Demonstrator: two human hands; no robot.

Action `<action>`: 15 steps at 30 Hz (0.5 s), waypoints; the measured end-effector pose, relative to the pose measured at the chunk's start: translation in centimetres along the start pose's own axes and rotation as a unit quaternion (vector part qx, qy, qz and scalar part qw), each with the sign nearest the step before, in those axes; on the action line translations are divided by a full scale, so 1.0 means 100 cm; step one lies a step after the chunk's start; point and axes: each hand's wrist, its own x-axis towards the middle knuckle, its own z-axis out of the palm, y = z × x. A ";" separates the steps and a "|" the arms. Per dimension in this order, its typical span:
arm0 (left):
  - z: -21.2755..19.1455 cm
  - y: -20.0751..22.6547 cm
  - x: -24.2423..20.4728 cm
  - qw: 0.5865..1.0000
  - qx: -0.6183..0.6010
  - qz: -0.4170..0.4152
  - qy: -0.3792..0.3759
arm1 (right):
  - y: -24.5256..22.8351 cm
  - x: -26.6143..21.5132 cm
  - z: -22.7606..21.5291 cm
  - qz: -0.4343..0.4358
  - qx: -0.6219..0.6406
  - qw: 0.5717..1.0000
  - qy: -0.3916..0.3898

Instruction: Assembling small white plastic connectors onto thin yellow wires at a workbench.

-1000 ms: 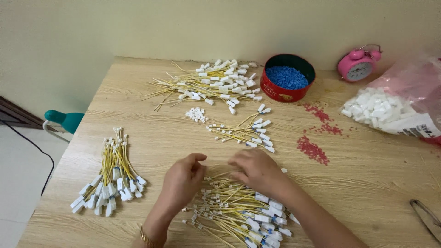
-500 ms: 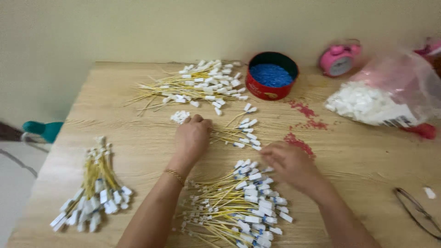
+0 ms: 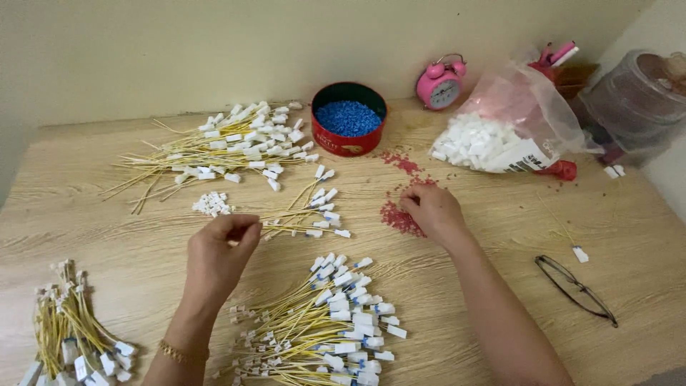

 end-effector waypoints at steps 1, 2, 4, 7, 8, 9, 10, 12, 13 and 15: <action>-0.004 0.001 -0.005 1.000 0.001 0.000 0.002 | 0.000 0.004 0.003 -0.002 0.000 1.000 0.000; -0.008 0.002 -0.010 0.998 -0.028 -0.052 0.000 | 0.000 0.007 0.006 0.002 -0.013 1.000 0.003; -0.013 -0.002 -0.020 0.993 -0.057 -0.104 0.000 | -0.001 0.014 0.011 0.004 -0.027 1.000 0.007; -0.014 -0.013 -0.034 0.977 -0.145 -0.153 0.014 | -0.004 0.023 0.015 -0.007 -0.025 0.999 0.025; -0.014 -0.015 -0.038 0.970 -0.178 -0.162 0.023 | -0.004 0.025 0.017 -0.017 -0.017 0.999 0.025; -0.014 -0.017 -0.043 0.962 -0.211 -0.171 0.031 | -0.005 0.026 0.018 -0.026 -0.008 0.999 0.024; -0.014 -0.018 -0.047 0.962 -0.211 -0.171 0.033 | -0.008 0.026 0.018 -0.027 -0.009 0.999 0.024; -0.013 -0.019 -0.056 0.955 -0.236 -0.175 0.039 | -0.014 0.026 0.018 -0.031 -0.066 0.997 0.016; -0.012 -0.020 -0.058 0.955 -0.236 -0.175 0.040 | -0.017 0.025 0.018 -0.032 -0.066 0.997 0.016; -0.008 -0.021 -0.062 0.953 -0.246 -0.171 0.036 | -0.022 0.023 0.019 -0.020 -0.067 0.997 0.027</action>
